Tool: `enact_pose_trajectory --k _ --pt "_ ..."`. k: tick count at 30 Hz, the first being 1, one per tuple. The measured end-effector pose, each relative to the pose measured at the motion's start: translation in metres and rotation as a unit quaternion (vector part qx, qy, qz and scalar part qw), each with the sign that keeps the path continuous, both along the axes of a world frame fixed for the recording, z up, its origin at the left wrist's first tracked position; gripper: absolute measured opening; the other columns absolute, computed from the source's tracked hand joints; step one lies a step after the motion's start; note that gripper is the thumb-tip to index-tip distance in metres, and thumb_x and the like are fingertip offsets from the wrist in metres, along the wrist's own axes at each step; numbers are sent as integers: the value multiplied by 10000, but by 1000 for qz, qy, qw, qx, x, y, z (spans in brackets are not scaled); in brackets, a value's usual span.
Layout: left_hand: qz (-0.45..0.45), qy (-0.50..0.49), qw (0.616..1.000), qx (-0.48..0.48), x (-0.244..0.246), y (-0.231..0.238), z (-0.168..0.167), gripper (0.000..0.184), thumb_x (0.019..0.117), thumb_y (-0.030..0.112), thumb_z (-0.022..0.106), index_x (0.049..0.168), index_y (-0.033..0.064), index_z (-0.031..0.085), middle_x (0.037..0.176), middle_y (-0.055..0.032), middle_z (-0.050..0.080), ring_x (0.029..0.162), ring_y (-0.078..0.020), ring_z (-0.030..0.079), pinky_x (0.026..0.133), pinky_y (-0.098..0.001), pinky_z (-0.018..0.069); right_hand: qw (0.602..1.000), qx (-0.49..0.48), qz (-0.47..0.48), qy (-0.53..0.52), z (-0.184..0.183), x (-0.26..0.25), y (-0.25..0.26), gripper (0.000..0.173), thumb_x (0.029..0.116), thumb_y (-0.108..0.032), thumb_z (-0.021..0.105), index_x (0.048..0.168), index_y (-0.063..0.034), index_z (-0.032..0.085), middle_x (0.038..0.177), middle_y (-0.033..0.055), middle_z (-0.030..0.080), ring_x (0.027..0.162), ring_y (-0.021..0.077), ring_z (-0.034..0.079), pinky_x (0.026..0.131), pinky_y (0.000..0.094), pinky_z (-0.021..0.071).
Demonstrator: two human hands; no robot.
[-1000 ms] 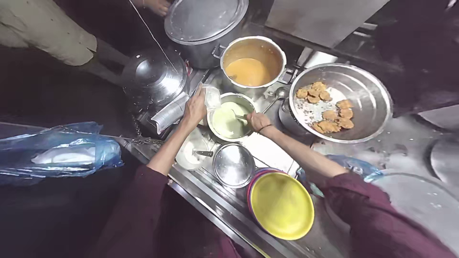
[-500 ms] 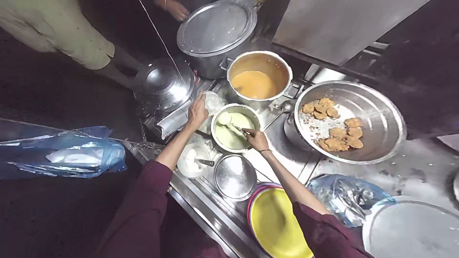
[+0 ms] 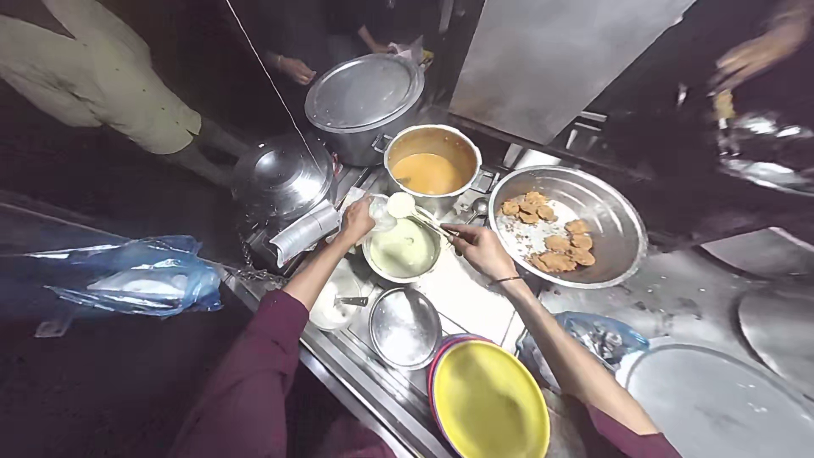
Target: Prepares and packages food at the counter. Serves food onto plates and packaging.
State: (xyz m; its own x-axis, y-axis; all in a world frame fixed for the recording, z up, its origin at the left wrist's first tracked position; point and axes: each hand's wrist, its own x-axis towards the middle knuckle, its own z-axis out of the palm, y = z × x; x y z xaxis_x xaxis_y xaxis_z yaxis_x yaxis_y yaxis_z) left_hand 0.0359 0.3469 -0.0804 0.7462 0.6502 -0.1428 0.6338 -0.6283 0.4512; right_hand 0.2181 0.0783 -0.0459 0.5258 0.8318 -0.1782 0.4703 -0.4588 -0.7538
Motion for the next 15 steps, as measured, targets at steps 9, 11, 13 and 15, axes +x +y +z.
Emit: enact_pose_trajectory --k 9,11,13,15 --pt "68 -82 968 -229 2 -22 10 839 754 -5 780 1507 246 507 1136 -235 695 731 -345 728 660 -536 633 979 71 -72 -176 -24 -27 -28 324 1017 -202 574 1278 -314 732 941 -24 777 755 152 724 678 441 598" --pt "78 -69 968 -226 -9 -18 14 825 780 4 779 1520 232 495 1176 -238 682 737 -350 732 664 -544 635 989 85 -116 25 -40 -17 -28 276 1012 -206 636 1266 -213 742 844 -4 760 594 99 650 550 321 550" --pt "84 -66 970 -221 -14 -7 9 824 783 23 773 1527 234 491 1217 -226 674 725 -325 734 652 -526 642 995 2 -100 19 -59 -12 -17 274 1010 -225 632 1260 -220 743 859 26 761 643 149 680 612 385 575" --pt "94 -66 971 -211 -15 0 11 820 770 17 774 1516 229 506 1233 -219 671 741 -321 733 660 -523 640 985 -110 -29 -130 -77 -17 6 302 999 -240 590 1260 -270 739 1001 91 773 873 296 738 783 579 574"
